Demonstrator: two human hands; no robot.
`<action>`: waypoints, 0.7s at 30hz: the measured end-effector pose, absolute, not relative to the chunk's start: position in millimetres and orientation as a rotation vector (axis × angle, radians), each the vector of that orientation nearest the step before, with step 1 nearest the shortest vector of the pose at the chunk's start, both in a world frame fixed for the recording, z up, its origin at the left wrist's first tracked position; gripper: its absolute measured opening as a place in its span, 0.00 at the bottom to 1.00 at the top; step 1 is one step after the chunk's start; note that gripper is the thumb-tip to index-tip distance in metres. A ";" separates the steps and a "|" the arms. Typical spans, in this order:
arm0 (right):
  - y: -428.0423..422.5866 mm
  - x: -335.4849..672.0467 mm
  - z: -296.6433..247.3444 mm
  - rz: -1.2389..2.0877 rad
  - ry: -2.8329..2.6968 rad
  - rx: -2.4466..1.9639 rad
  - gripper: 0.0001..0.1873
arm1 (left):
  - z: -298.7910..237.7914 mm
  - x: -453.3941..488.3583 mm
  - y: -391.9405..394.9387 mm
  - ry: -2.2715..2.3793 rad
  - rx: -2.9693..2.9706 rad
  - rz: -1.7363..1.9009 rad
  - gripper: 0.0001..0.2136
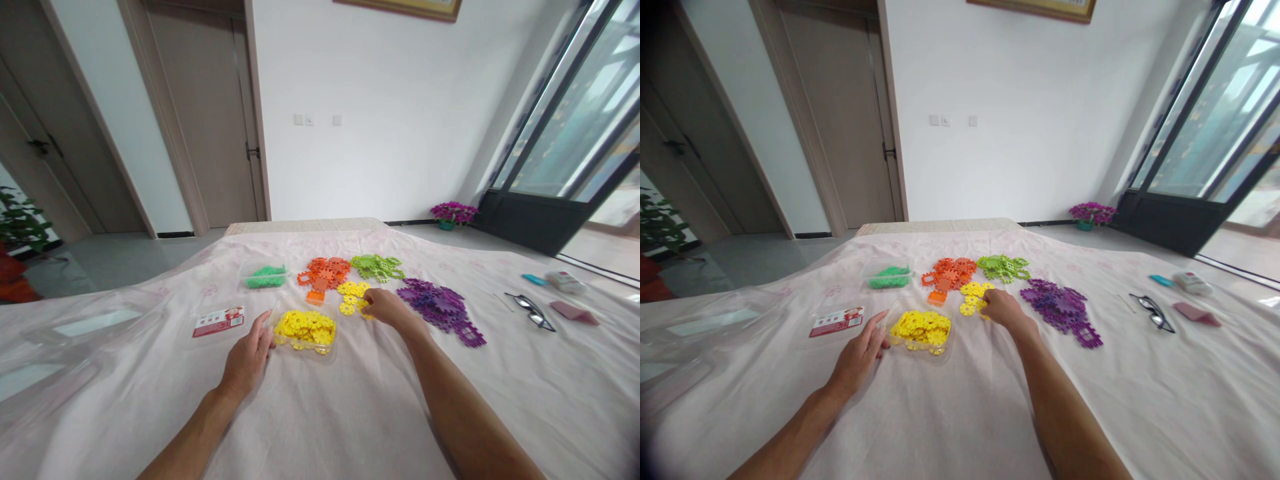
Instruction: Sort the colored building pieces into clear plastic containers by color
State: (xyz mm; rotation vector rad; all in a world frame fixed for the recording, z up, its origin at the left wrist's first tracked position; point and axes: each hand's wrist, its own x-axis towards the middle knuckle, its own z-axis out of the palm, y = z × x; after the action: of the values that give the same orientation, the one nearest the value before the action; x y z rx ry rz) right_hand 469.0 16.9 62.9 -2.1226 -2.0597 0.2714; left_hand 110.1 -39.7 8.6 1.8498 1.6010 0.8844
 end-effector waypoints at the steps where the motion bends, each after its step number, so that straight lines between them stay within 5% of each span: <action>1: 17.5 467.1 62.8 0.292 -2.038 -2.062 0.05 | 8.0 110.0 -39.5 1.601 1.851 0.887 0.27; 16: 19.8 437.3 33.9 0.231 -1.883 -2.277 0.26 | 10.9 111.4 -41.1 1.618 1.854 0.879 0.26; 21: 19.4 438.3 30.8 0.228 -1.866 -2.261 0.24 | 9.8 110.9 -40.2 1.610 1.859 0.883 0.26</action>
State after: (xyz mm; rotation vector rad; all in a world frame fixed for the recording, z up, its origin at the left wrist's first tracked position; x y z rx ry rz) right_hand 438.3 19.4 30.8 -2.2609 -1.8663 0.2280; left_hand 110.9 -40.2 9.8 1.8591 1.6101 0.8829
